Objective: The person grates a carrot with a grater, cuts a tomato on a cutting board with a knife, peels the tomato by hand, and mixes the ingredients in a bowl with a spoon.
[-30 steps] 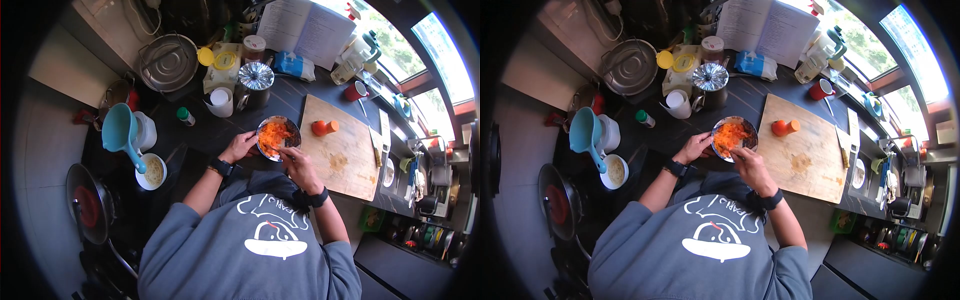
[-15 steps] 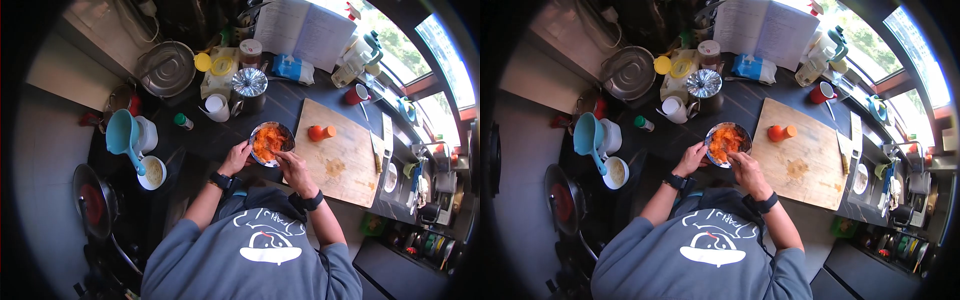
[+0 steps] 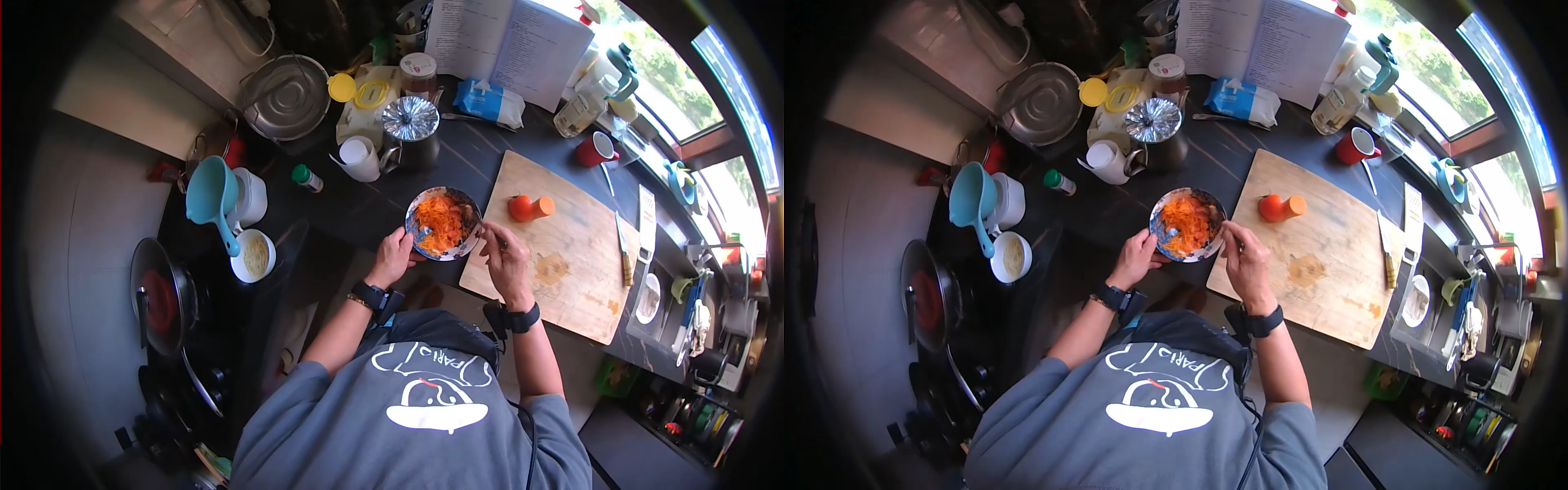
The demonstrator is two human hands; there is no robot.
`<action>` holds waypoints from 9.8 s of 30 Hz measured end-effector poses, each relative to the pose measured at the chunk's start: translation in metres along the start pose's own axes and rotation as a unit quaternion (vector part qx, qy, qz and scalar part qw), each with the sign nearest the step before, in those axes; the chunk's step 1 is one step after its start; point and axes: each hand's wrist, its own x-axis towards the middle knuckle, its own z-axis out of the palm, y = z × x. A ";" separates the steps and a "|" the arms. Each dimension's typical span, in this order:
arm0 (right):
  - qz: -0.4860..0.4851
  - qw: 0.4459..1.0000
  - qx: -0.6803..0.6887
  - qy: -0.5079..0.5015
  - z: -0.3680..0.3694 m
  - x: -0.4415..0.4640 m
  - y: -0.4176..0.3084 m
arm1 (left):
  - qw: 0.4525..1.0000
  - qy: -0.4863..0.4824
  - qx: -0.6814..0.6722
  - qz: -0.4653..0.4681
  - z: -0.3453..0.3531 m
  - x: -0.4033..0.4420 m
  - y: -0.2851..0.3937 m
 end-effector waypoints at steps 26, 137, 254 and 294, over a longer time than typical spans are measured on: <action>-0.111 0.969 -0.102 -0.196 0.013 -0.019 -0.044 | 0.980 -0.008 0.179 0.085 -0.013 0.026 -0.034; -0.009 1.000 -0.005 -0.029 0.041 -0.009 -0.010 | 0.925 0.192 0.238 0.225 -0.004 -0.001 -0.018; -0.036 0.978 -0.100 -0.177 -0.006 -0.015 -0.027 | 0.959 0.156 0.176 0.158 0.009 0.005 -0.025; -0.031 0.994 0.011 -0.100 0.002 0.017 -0.002 | 0.958 0.161 0.186 0.150 0.012 0.002 -0.020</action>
